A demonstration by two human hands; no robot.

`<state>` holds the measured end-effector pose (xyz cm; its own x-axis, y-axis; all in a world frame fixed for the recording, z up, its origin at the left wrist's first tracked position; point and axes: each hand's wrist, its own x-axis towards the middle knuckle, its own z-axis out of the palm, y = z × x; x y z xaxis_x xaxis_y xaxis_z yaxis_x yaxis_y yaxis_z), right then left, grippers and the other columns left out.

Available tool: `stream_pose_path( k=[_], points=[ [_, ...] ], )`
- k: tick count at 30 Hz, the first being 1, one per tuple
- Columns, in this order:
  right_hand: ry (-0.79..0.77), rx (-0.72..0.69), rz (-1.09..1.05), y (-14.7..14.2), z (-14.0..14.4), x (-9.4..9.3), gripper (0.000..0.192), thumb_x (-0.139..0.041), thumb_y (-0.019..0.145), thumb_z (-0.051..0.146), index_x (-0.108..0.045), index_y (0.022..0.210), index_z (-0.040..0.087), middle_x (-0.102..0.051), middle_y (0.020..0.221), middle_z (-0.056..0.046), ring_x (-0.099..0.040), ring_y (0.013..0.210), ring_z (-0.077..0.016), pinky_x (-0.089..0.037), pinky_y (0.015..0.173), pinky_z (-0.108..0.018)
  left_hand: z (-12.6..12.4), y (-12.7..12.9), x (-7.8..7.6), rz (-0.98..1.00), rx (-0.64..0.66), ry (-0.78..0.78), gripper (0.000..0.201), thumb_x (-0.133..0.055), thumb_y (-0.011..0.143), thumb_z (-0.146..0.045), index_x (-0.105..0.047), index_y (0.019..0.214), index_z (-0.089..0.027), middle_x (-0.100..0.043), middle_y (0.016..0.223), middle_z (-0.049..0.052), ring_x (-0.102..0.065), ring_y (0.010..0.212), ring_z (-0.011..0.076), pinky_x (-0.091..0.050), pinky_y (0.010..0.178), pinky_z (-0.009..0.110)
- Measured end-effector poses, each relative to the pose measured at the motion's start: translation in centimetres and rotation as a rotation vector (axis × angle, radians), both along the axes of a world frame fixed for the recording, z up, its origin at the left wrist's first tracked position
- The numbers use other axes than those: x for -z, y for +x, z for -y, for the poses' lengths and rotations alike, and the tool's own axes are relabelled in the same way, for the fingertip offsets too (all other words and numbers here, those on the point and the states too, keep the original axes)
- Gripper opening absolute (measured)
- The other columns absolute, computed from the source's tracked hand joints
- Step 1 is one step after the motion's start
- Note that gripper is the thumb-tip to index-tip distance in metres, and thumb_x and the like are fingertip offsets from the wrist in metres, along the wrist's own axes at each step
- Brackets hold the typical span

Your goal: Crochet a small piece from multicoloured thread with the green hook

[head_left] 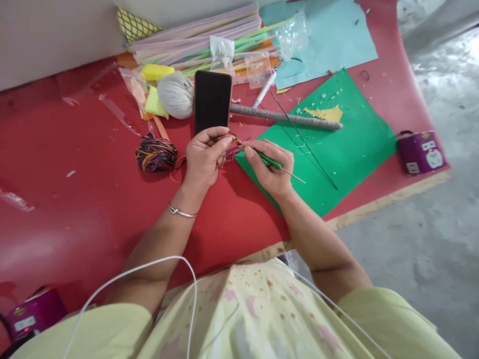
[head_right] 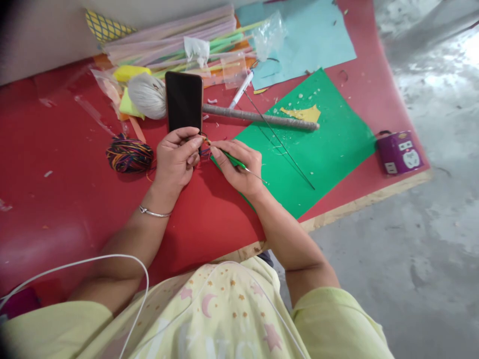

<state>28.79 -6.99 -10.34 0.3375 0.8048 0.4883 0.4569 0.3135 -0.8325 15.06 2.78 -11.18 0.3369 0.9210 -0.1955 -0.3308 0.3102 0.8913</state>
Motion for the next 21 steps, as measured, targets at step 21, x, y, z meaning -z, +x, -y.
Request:
stream_pose_path(
  k=[21],
  points=[
    [-0.059,0.030,-0.048,0.18,-0.04,0.48,0.018,-0.069,0.102,0.043,-0.083,0.106,0.033,-0.085,0.100,-0.001,-0.080,0.087,-0.0198,-0.067,0.089,-0.035,0.07,-0.01,-0.44,-0.024,0.023,-0.013,0.026,-0.091,0.070,-0.019,-0.075,0.090,-0.020,-0.068,0.069,-0.004,-0.039,0.041,0.0020,-0.029,0.038,0.019]
  ],
)
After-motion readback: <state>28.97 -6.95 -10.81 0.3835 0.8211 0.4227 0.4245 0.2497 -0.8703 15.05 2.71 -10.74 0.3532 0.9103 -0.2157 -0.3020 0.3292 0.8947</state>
